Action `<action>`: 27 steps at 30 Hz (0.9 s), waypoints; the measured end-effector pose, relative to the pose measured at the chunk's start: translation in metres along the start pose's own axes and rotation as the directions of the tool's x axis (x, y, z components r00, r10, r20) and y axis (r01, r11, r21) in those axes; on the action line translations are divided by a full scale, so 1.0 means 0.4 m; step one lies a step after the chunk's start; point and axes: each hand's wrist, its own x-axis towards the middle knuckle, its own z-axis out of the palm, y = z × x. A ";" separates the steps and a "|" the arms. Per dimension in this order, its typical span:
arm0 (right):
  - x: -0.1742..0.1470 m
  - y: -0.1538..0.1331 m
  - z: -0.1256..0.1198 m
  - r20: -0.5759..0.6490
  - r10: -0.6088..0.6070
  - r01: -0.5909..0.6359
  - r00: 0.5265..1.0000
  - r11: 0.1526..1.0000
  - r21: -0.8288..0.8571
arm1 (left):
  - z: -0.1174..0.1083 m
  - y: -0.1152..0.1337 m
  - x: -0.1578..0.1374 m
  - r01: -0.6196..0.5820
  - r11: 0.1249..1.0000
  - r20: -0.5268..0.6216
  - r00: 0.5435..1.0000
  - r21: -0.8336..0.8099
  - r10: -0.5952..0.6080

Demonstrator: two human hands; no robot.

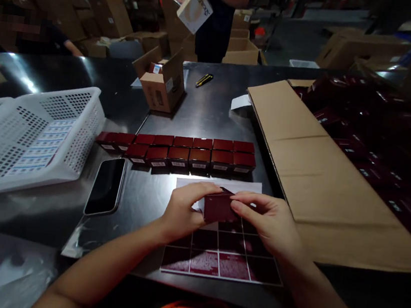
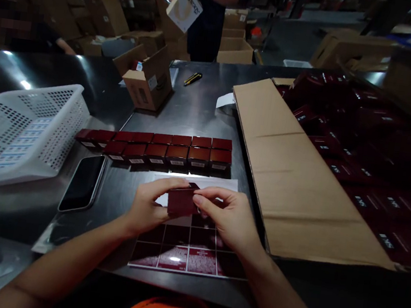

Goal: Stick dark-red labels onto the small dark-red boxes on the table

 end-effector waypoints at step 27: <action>0.004 0.032 0.008 -0.159 -0.231 0.182 0.960 0.944 -0.273 | 0.025 -0.013 0.005 0.026 0.993 -0.029 0.999 -0.114 -0.030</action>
